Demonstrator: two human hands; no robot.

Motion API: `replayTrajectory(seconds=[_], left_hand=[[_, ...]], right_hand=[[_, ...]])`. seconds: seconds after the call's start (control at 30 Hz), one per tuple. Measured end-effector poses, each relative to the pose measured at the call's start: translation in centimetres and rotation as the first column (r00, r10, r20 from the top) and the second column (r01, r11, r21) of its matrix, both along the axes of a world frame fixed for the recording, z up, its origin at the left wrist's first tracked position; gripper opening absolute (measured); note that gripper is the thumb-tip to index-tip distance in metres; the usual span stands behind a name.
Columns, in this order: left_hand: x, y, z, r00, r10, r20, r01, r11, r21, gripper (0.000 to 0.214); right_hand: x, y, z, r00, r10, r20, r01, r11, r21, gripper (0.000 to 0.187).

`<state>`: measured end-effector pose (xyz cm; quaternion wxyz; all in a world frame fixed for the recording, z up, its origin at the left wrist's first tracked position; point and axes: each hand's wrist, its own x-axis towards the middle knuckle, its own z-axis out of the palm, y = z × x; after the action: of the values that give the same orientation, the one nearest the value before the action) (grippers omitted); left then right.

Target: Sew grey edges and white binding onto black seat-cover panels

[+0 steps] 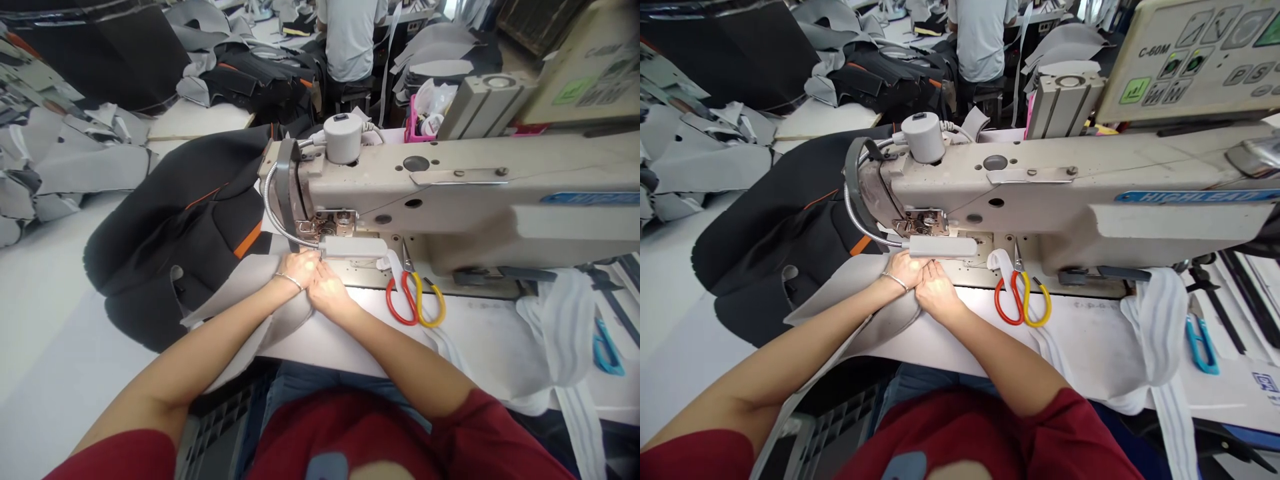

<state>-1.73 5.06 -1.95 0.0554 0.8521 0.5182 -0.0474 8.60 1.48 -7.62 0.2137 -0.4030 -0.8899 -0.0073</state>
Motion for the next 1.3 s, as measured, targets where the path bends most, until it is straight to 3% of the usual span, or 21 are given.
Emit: replayTrajectory(seconds=[0.23, 0.43, 0.57, 0.73, 0.93, 1.3], left_hand=[[0.0, -0.2, -0.2, 0.999, -0.033, -0.031, 0.036, 0.994, 0.104, 0.025], [0.4, -1.9, 1.6, 0.97, -0.044, -0.241, 0.103, 0.965, 0.241, 0.028], [0.3, -0.7, 2.9, 0.951, -0.053, -0.303, 0.074, 0.996, 0.058, 0.027], [0.2, 1.1, 2.8, 0.966, 0.027, -0.257, -0.058, 0.992, -0.111, 0.031], [0.5, 0.2, 1.6, 0.975, 0.148, -0.163, -0.171, 0.976, -0.132, 0.033], [1.2, 0.4, 0.5, 0.964, 0.213, -0.157, -0.23, 0.968, -0.103, 0.028]], right_hand=[[0.2, 0.4, 0.3, 0.999, 0.005, -0.033, -0.007, 0.998, -0.069, 0.033], [3.1, -0.2, 2.7, 0.977, 0.208, -0.035, -0.211, 0.967, -0.141, 0.026], [3.6, -0.8, 3.6, 0.972, 0.228, 0.058, -0.217, 0.964, -0.154, 0.02], [1.5, -1.2, 2.6, 0.984, 0.159, 0.084, -0.155, 0.986, -0.054, 0.017], [0.7, -1.6, 1.7, 0.993, 0.113, 0.028, -0.113, 0.994, -0.003, 0.018], [0.6, -1.2, 1.9, 0.997, 0.054, 0.048, -0.053, 0.998, -0.021, 0.023]])
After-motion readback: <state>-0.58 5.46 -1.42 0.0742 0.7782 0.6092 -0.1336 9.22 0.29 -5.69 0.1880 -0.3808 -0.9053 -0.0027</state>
